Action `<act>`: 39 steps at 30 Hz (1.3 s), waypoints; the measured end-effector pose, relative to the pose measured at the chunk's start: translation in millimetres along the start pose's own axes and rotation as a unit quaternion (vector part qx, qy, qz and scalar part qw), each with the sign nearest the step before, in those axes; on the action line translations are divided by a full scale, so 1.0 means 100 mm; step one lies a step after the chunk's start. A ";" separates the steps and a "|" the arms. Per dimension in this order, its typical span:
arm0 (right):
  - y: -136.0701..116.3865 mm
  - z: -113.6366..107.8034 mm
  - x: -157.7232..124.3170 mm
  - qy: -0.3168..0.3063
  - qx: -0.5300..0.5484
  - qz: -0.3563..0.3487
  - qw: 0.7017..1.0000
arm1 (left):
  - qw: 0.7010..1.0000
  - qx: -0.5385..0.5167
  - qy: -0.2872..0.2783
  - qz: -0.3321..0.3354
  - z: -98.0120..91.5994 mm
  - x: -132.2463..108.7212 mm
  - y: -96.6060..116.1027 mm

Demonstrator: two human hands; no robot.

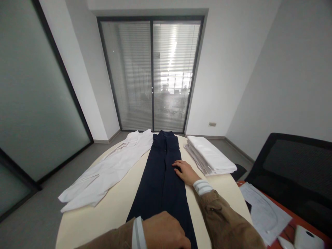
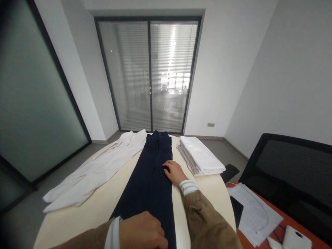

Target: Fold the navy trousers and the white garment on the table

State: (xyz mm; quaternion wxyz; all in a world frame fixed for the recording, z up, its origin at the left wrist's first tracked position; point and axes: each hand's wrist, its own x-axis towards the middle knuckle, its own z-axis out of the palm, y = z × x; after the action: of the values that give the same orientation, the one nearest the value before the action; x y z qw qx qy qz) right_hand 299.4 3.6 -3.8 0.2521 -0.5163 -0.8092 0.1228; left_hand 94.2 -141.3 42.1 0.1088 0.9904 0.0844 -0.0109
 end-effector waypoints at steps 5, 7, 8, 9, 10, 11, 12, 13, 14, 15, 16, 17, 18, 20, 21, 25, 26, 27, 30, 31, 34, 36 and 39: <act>-0.04 -0.03 0.00 0.003 -0.013 -0.002 1.000 | 0.997 0.038 0.031 0.061 0.15 0.05 0.01; -0.06 -0.04 0.00 0.000 -0.033 0.005 0.999 | 0.995 0.009 0.041 0.086 0.21 0.07 -0.03; -0.07 -0.05 0.00 0.002 -0.048 0.009 0.999 | 0.995 -0.001 0.041 0.088 0.24 0.07 -0.04; -0.08 -0.06 0.00 0.006 -0.066 0.008 0.998 | 0.996 -0.009 0.039 0.085 0.27 0.08 -0.06; -0.10 -0.06 0.00 0.010 -0.081 -0.001 0.997 | 0.996 -0.018 0.035 0.082 0.29 0.08 -0.07; -0.12 -0.06 0.01 0.013 -0.092 -0.020 0.995 | 0.996 -0.032 0.030 0.081 0.30 0.08 -0.09; -0.15 -0.06 0.01 0.015 -0.095 -0.045 0.994 | 0.995 -0.053 0.024 0.082 0.30 0.07 -0.10; -0.18 -0.06 0.02 0.012 -0.092 -0.071 0.993 | 0.993 -0.079 0.013 0.084 0.28 0.05 -0.11; -0.21 -0.05 0.04 0.004 -0.087 -0.093 0.992 | 0.991 -0.106 -0.002 0.084 0.25 0.02 -0.12; -0.25 -0.04 0.05 -0.004 -0.084 -0.104 0.991 | 0.988 -0.130 -0.018 0.079 0.21 -0.01 -0.13; -0.28 -0.03 0.07 -0.012 -0.087 -0.103 0.991 | 0.985 -0.153 -0.033 0.069 0.15 -0.04 -0.15; -0.31 -0.01 0.09 -0.018 -0.096 -0.096 0.991 | 0.981 -0.180 -0.045 0.057 0.09 -0.08 -0.17; -0.34 0.01 0.11 -0.025 -0.109 -0.086 0.990 | 0.976 -0.209 -0.050 0.045 0.02 -0.12 -0.18; -0.38 0.04 0.15 -0.034 -0.136 -0.069 0.988 | 0.960 -0.278 -0.028 0.021 -0.08 -0.17 -0.21; -0.39 0.05 0.17 -0.034 -0.145 -0.065 0.987 | 0.956 -0.294 -0.002 0.010 -0.11 -0.18 -0.23; -0.39 0.10 0.21 -0.011 -0.112 -0.064 0.992 | 0.966 -0.250 0.067 -0.006 -0.09 -0.15 -0.26; -0.37 0.12 0.20 -0.012 -0.091 -0.071 0.993 | 0.967 -0.245 0.065 -0.005 -0.07 -0.14 -0.27; -0.36 0.14 0.19 -0.019 -0.072 -0.076 0.994 | 0.967 -0.246 0.062 -0.009 -0.07 -0.14 -0.29; -0.28 0.21 0.15 -0.066 -0.052 -0.067 0.994 | 0.970 -0.218 0.089 -0.060 -0.09 -0.17 -0.36; -0.26 0.23 0.14 -0.082 -0.054 -0.056 0.994 | 0.971 -0.198 0.102 -0.086 -0.11 -0.19 -0.40; -0.20 0.24 0.11 -0.122 -0.053 -0.036 0.990 | 0.975 -0.163 0.096 -0.113 -0.13 -0.25 -0.48; -0.18 0.20 0.09 -0.133 -0.055 -0.031 0.989 | 0.978 -0.172 0.075 -0.086 -0.10 -0.27 -0.51; -0.20 0.10 0.04 -0.103 -0.092 -0.005 0.990 | 0.981 -0.175 0.070 -0.053 -0.07 -0.28 -0.51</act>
State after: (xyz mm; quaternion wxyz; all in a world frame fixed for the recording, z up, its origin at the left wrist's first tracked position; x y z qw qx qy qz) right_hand 276.8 -0.7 -2.1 0.1193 -0.5178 -0.8413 0.0997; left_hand 58.3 -95.4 39.1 0.2735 0.9485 0.1448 0.0675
